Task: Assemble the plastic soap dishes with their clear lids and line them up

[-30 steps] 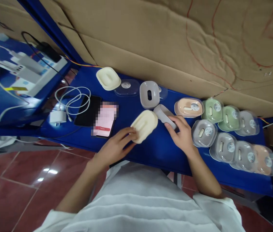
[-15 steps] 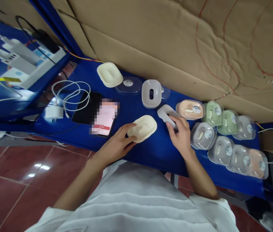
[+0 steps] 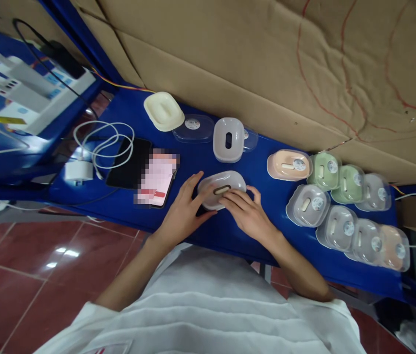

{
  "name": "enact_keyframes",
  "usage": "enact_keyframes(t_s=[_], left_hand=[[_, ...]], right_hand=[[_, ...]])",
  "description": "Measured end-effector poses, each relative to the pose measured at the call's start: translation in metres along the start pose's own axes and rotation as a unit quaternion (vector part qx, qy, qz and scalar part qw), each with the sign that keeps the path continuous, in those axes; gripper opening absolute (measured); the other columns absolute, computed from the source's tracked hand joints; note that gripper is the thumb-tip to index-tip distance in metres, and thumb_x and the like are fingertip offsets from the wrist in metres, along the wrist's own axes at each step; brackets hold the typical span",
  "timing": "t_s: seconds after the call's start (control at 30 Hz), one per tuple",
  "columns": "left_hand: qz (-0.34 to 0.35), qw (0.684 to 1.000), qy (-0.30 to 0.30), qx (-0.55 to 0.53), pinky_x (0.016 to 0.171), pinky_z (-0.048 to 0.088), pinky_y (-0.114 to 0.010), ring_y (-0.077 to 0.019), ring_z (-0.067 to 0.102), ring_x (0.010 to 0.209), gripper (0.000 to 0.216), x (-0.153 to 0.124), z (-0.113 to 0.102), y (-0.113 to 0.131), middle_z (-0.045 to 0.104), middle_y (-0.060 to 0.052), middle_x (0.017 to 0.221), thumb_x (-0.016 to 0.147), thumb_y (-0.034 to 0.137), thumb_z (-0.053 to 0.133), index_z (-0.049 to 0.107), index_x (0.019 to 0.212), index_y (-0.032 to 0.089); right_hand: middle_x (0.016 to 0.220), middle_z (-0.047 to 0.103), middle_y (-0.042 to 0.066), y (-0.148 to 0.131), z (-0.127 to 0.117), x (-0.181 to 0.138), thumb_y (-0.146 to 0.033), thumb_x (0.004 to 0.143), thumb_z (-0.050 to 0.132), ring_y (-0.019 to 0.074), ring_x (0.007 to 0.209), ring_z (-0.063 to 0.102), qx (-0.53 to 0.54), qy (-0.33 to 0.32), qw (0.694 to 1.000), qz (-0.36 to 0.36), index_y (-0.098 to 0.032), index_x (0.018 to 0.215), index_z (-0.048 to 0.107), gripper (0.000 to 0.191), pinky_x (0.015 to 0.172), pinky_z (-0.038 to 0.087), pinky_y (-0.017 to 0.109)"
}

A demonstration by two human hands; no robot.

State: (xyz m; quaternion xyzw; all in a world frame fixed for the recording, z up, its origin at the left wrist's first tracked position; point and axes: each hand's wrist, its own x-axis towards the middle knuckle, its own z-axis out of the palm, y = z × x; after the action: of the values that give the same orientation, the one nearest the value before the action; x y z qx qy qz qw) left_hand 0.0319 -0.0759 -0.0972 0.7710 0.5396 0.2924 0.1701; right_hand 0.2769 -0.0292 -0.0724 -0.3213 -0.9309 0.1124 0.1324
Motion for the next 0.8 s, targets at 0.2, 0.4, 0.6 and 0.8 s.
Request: enact_keyframes(t_s=[0.2,0.4,0.6,0.8], left_hand=[[0.022,0.997,-0.035,0.065,0.126,0.044,-0.065,-0.0414,0.042,0.159,0.067,0.001,-0.001,0.0,0.036,-0.016,0.176,0.102,0.034,0.072,0.046,0.164,0.03],[0.022,0.999,-0.024,0.039,0.121,0.051,-0.062,-0.0413,0.048,0.155,0.063,0.002,0.003,0.001,0.036,-0.019,0.176,0.1,0.03,0.072,0.051,0.16,0.026],[0.056,0.993,-0.091,-0.051,0.126,0.048,-0.055,-0.0327,0.041,0.161,0.051,0.009,0.003,0.005,0.032,-0.015,0.177,0.1,0.019,0.068,0.058,0.149,0.024],[0.099,0.981,-0.155,-0.068,0.126,0.047,-0.053,-0.0311,0.048,0.157,0.046,0.038,-0.005,0.01,0.035,-0.013,0.177,0.099,0.024,0.069,0.064,0.144,0.027]], right_hand=[[0.147,0.071,0.007,0.004,0.002,-0.004,-0.006,0.106,0.051,0.0242,0.142,0.061,-0.021,-0.018,1.0,-0.014,-0.029,0.145,0.063,0.047,0.13,0.023,0.057],[0.152,0.067,0.008,0.01,-0.002,-0.003,-0.008,0.108,0.05,0.0245,0.148,0.056,-0.037,-0.018,0.999,-0.033,-0.027,0.145,0.064,0.044,0.129,0.026,0.054],[0.125,0.078,0.009,0.009,-0.024,-0.008,-0.032,0.106,0.068,0.0254,0.117,0.07,-0.019,-0.053,0.998,-0.008,-0.023,0.136,0.069,0.031,0.101,0.041,0.044],[0.118,0.078,0.008,0.019,-0.032,-0.013,-0.053,0.102,0.07,0.0248,0.11,0.071,0.001,-0.04,0.999,0.03,-0.024,0.124,0.074,0.036,0.095,0.042,0.041]])
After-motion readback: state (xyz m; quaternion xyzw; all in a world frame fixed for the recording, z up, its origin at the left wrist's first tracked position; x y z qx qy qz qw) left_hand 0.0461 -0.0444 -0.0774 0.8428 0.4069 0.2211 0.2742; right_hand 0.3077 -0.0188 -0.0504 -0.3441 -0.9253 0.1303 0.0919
